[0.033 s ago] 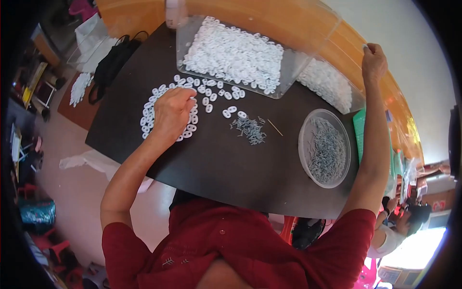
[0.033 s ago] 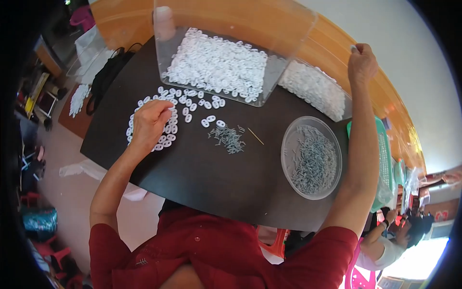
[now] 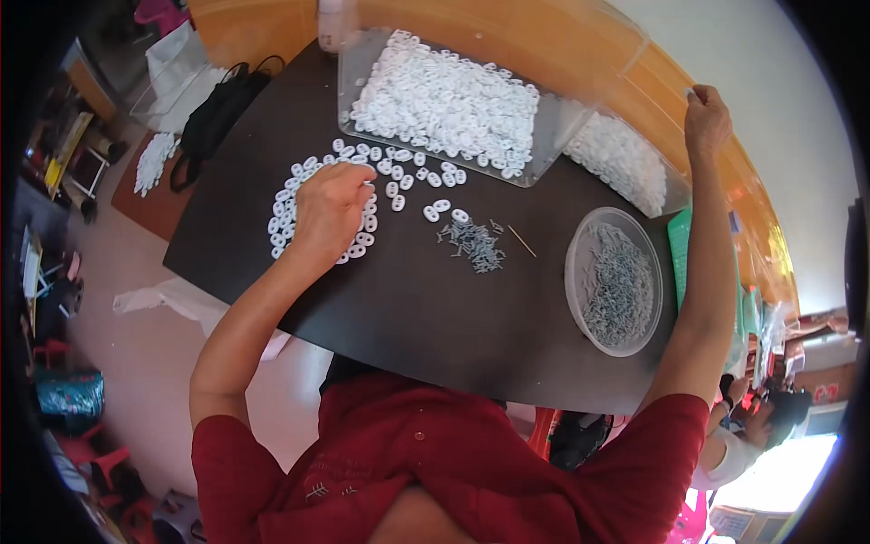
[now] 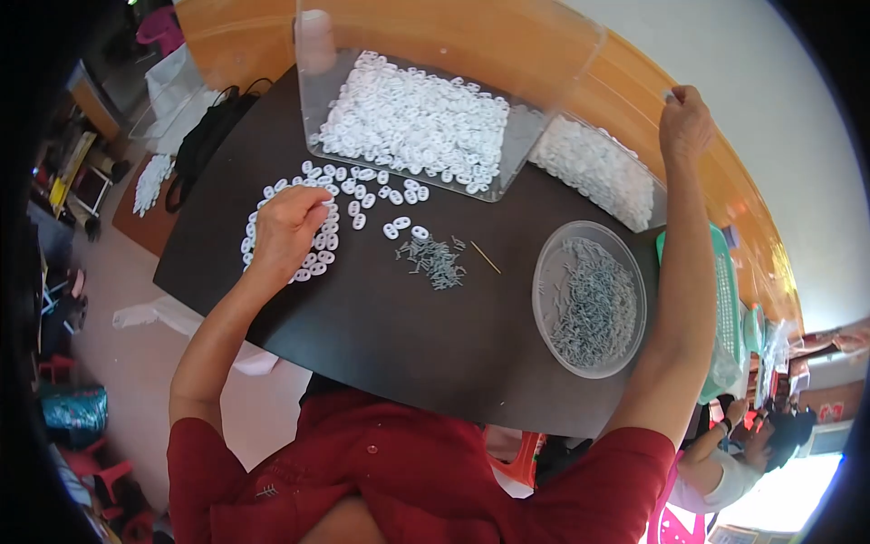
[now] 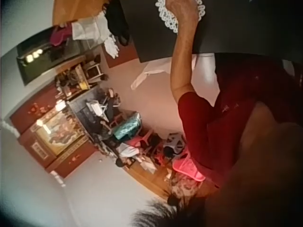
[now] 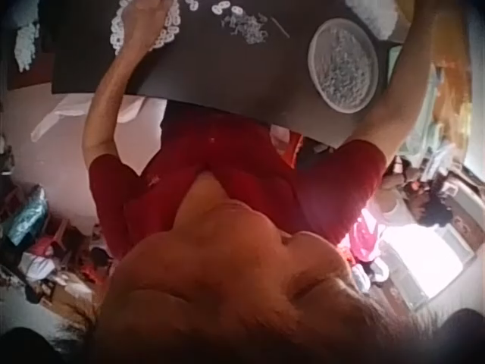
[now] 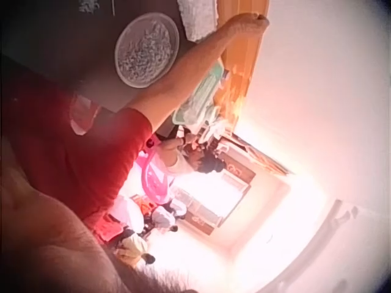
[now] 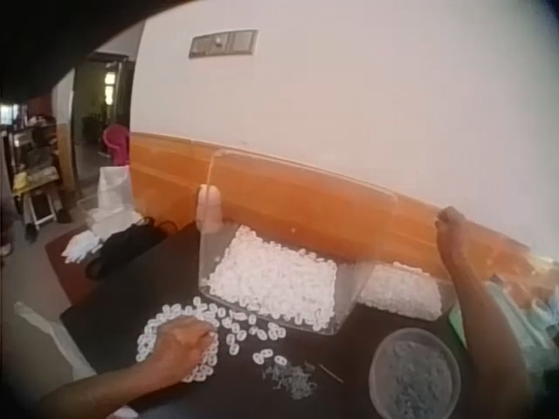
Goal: Assembling small plastic rings by inserting metal pins into them at a workbench.
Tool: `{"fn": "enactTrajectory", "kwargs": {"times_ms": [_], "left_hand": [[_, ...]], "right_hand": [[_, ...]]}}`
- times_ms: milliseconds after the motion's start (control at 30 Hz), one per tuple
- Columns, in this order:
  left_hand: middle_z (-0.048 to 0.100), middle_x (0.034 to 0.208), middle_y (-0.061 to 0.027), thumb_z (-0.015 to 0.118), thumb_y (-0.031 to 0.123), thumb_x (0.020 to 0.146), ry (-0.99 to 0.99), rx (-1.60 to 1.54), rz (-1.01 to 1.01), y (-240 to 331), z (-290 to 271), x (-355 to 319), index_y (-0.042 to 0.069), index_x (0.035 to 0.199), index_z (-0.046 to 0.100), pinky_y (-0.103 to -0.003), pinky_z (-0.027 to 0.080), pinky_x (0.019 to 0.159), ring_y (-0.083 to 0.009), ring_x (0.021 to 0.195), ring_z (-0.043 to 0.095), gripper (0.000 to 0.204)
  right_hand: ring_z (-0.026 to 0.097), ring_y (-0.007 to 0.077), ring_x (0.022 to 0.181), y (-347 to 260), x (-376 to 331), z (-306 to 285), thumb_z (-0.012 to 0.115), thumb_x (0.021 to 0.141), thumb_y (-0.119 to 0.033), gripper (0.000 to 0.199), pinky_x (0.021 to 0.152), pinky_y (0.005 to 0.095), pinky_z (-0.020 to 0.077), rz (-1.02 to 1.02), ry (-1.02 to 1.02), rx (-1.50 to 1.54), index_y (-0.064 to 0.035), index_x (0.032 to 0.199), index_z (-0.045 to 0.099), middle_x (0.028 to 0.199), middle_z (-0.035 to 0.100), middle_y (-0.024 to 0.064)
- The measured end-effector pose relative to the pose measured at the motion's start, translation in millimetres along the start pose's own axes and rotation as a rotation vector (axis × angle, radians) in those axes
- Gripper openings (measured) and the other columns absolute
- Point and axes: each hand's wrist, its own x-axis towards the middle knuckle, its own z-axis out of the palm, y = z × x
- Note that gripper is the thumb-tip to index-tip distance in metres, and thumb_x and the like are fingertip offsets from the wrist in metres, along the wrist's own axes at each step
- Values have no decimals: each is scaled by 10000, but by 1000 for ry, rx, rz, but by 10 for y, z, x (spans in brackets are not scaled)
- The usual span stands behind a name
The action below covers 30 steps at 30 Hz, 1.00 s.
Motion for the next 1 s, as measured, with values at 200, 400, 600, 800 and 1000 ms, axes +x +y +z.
{"fn": "enactTrajectory", "kwargs": {"times_ms": [200, 400, 600, 800, 1000], "left_hand": [[560, 694, -84, 601, -15, 687, -31, 55, 118, 18, 214, 139, 59, 772, 617, -383, 448, 623, -267, 708, 556, 114], [558, 694, -96, 570, -18, 640, -136, 186, 205, -68, 622, 348, 38, 651, 576, -393, 447, 649, -278, 728, 543, 57], [555, 734, -89, 645, 73, 677, -314, 278, 310, -86, 773, 429, 35, 677, 584, -382, 453, 679, -264, 773, 535, 72], [584, 684, -151, 553, 0, 657, -369, 298, 318, -52, 810, 514, 21, 644, 615, -407, 465, 686, -311, 734, 578, 67], [571, 719, -138, 566, 10, 701, -275, 254, 245, 16, 638, 476, 23, 700, 602, -408, 455, 679, -326, 782, 560, 39]], "right_hand": [[641, 293, 820, 24, -175, 121, 591, 760, -200, 220, 720, 368, 476, -127, -107, -143, -112, 938, 686, 870, 678, 114], [641, 287, 830, -246, -528, -209, 598, 782, -191, 218, 739, 369, 479, -92, -108, 46, -68, 941, 682, 890, 672, 138], [619, 146, 777, -470, -1018, -616, 613, 830, -156, 201, 716, 269, 471, -97, -194, 254, -17, 967, 659, 847, 671, 96], [553, 83, 729, -607, -1430, -739, 645, 810, -70, 130, 692, 228, 450, -124, -256, 482, -5, 922, 664, 780, 625, 38], [560, 98, 760, -796, -1749, -940, 628, 809, -27, 113, 707, 226, 446, -122, -348, 598, 5, 916, 646, 818, 621, 49]]}}
